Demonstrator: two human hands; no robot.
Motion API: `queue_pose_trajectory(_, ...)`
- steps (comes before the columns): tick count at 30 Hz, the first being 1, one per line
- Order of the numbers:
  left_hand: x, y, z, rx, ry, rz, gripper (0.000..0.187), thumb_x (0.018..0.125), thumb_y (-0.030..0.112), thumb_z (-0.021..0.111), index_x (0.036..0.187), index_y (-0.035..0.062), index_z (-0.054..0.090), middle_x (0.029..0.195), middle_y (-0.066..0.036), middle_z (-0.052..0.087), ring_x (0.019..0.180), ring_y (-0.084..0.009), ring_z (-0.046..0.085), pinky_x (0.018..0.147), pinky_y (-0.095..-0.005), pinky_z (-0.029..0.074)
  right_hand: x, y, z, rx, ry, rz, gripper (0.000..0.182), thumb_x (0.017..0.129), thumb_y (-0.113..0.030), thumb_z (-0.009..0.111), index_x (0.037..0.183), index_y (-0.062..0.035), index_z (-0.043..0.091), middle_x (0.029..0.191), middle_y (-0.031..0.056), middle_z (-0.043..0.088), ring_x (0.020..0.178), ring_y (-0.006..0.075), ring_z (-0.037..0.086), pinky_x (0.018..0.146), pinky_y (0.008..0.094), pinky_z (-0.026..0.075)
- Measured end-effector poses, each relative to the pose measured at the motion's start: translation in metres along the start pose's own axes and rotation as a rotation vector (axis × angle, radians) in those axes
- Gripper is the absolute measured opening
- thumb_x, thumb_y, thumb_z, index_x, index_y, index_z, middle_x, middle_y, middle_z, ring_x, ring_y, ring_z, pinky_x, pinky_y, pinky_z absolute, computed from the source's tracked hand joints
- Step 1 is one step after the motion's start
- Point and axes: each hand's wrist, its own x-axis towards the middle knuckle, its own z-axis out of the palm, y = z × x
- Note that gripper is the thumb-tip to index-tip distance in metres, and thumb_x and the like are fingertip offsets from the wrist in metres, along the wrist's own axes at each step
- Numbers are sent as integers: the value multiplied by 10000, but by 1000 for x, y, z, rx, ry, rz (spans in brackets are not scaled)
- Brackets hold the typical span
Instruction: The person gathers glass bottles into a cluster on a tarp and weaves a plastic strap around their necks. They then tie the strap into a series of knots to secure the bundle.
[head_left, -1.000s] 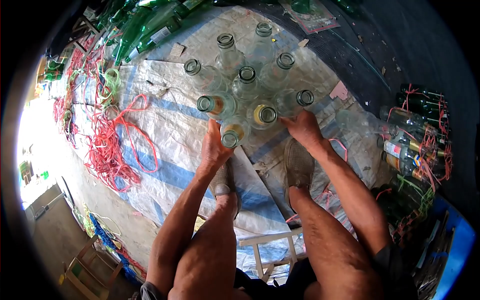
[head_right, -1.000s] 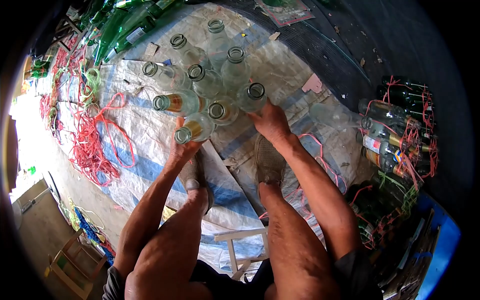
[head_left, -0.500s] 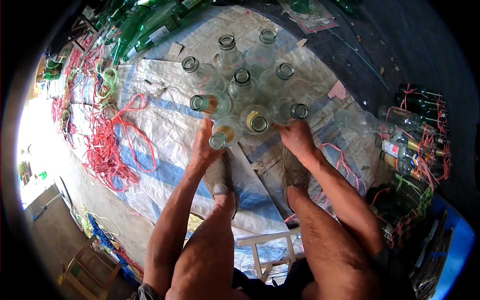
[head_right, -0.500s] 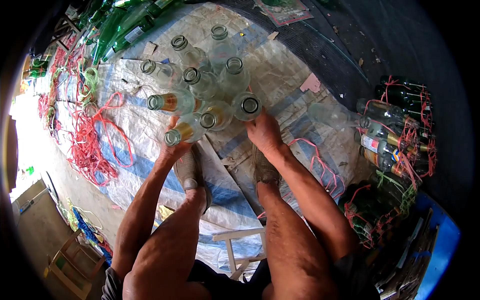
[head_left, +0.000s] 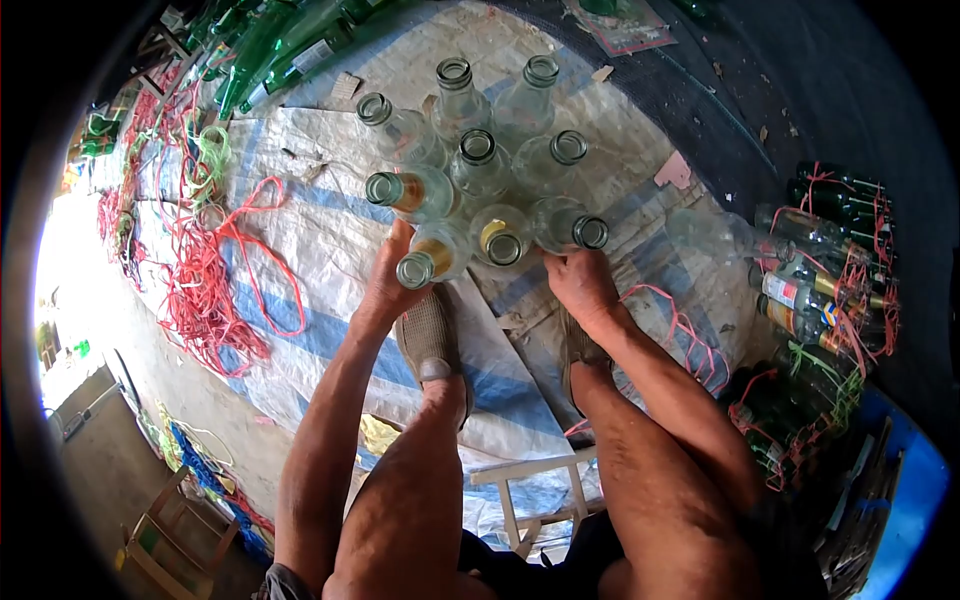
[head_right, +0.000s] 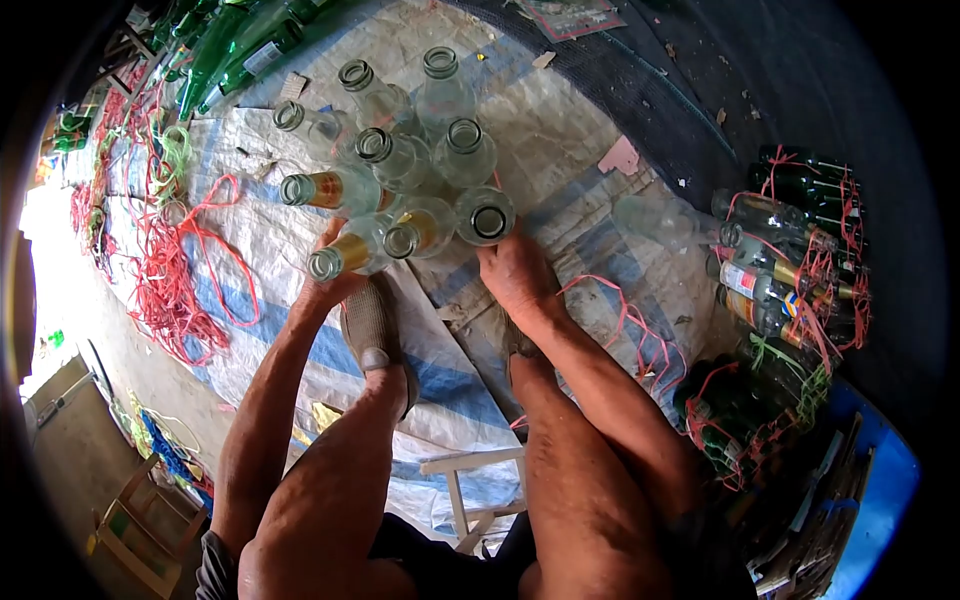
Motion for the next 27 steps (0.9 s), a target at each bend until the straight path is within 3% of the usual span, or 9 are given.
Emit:
queue_pose_trajectory(5,1,6,-3,51,0,25,725,824,74,833,1452,39,474,1242,-98,696,1099,-180,682,969,-335,542,-3,-4,3,74,67,52,213,961,-181,713,1038,17,719,995,235,733,988,458,681,783,487,542)
queue_pose_trajectory(8,2,13,-6,73,9,66,695,820,79,835,1427,39,500,1245,-98,692,1111,-183,679,974,-337,539,-5,0,8,47,105,-17,301,948,-216,695,1094,28,597,855,253,699,838,485,683,670,526,544)
queue_pose_trajectory(10,2,9,-6,58,11,74,684,819,81,834,1419,40,509,1240,-100,692,1108,-187,678,973,-336,537,-5,-4,5,21,96,-23,300,953,-223,690,1088,28,595,858,250,700,838,481,686,667,523,547)
queue_pose_trajectory(13,1,5,-4,55,22,80,642,816,75,827,1381,41,525,1206,-95,691,1089,-191,677,956,-337,537,-7,-5,6,21,91,-6,230,984,-214,696,1000,15,712,968,228,729,958,449,688,752,486,545)
queue_pose_trajectory(21,-2,24,-2,160,77,-30,468,806,56,814,1191,51,548,1037,-74,654,962,-177,655,845,-330,534,-8,-3,3,-4,116,-81,323,1016,-295,663,845,-22,694,739,253,616,729,488,619,591,535,445)
queue_pose_trajectory(24,-4,18,-1,186,73,-66,472,805,47,808,1190,56,534,1013,-65,637,937,-177,644,839,-337,533,-5,-2,2,-10,151,-150,301,1006,-290,671,853,-32,697,716,255,602,719,489,615,586,535,447)
queue_pose_trajectory(27,-5,15,-1,241,75,-115,537,800,39,808,1258,62,530,1073,-74,660,986,-185,661,867,-334,536,-7,-6,-2,12,140,-76,340,988,-294,689,814,-3,663,706,259,600,718,493,618,587,535,455)
